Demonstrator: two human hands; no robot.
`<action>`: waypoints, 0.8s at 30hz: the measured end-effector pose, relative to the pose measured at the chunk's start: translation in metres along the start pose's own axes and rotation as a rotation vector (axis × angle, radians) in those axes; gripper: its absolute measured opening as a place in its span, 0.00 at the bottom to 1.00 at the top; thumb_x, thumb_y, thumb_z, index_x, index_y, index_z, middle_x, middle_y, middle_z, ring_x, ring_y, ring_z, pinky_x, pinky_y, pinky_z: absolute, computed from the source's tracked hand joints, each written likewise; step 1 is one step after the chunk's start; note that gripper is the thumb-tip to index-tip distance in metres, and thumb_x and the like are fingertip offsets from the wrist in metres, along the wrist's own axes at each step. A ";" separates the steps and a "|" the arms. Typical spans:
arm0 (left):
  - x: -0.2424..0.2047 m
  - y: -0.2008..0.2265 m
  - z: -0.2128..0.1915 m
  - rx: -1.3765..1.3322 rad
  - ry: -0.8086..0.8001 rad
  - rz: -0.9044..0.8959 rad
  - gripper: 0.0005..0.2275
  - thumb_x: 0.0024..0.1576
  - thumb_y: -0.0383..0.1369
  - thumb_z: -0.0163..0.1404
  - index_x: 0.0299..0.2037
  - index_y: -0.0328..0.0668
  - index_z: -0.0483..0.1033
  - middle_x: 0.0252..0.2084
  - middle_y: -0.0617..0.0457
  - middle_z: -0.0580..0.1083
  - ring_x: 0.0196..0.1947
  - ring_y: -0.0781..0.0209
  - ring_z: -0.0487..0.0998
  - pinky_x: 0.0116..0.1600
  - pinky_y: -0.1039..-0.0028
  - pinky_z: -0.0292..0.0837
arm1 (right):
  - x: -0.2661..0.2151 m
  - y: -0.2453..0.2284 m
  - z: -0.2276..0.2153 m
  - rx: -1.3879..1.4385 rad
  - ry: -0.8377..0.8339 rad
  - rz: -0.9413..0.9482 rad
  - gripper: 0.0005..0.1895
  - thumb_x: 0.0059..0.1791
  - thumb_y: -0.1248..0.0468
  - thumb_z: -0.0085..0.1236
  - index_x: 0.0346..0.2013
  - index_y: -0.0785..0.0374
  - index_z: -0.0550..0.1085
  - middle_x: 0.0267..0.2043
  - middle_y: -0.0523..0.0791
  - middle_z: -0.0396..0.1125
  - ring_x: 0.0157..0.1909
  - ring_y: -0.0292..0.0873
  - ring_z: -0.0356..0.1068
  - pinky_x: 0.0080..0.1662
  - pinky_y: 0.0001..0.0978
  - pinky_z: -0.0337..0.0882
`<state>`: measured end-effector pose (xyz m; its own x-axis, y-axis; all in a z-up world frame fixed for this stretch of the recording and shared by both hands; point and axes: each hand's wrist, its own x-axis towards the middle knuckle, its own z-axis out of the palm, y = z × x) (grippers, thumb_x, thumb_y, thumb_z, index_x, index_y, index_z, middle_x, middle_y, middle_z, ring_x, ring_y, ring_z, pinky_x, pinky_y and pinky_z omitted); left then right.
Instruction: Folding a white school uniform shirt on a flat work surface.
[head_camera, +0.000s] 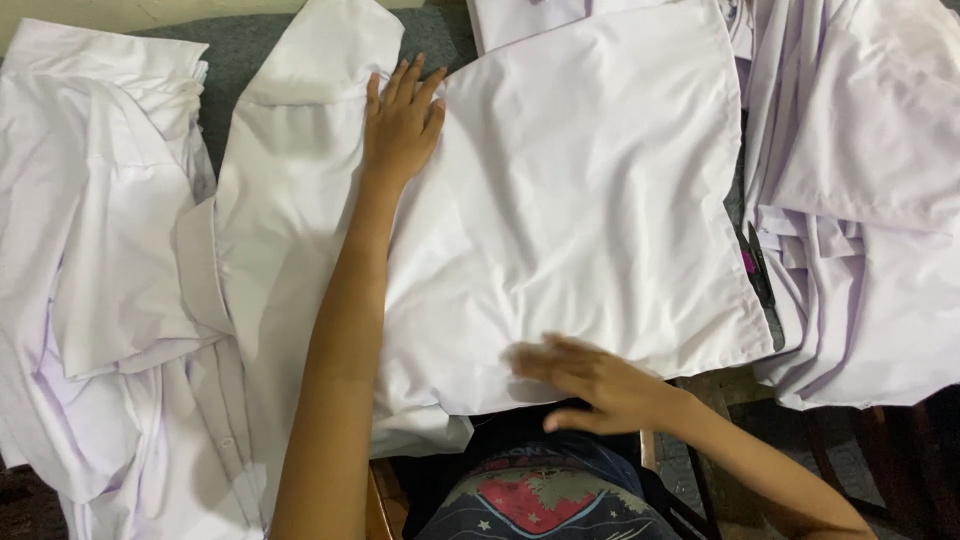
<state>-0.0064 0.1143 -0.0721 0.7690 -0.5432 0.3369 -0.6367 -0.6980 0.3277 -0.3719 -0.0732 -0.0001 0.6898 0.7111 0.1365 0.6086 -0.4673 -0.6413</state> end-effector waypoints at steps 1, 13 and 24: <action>0.000 -0.001 0.002 0.000 -0.001 0.002 0.21 0.68 0.39 0.34 0.71 0.51 0.64 0.75 0.45 0.58 0.75 0.50 0.54 0.74 0.50 0.32 | -0.006 -0.001 0.001 0.000 0.002 0.001 0.35 0.56 0.46 0.45 0.72 0.61 0.54 0.75 0.50 0.54 0.75 0.52 0.57 0.75 0.52 0.45; -0.001 -0.002 0.003 -0.008 0.014 0.032 0.20 0.69 0.38 0.34 0.70 0.49 0.65 0.74 0.43 0.59 0.74 0.48 0.54 0.73 0.49 0.32 | 0.014 0.039 0.015 -0.381 0.169 0.280 0.31 0.61 0.50 0.29 0.76 0.61 0.48 0.80 0.47 0.43 0.81 0.46 0.40 0.75 0.45 0.41; 0.000 -0.005 0.009 -0.002 0.028 0.009 0.20 0.69 0.38 0.35 0.70 0.52 0.66 0.74 0.46 0.59 0.74 0.50 0.54 0.73 0.50 0.32 | -0.012 -0.014 0.027 0.007 -0.073 -0.150 0.18 0.55 0.53 0.53 0.54 0.59 0.78 0.69 0.50 0.62 0.73 0.51 0.58 0.72 0.60 0.33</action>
<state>-0.0024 0.1137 -0.0817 0.7613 -0.5365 0.3642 -0.6439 -0.6919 0.3267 -0.3995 -0.0614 -0.0131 0.5607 0.8091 0.1758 0.6998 -0.3496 -0.6230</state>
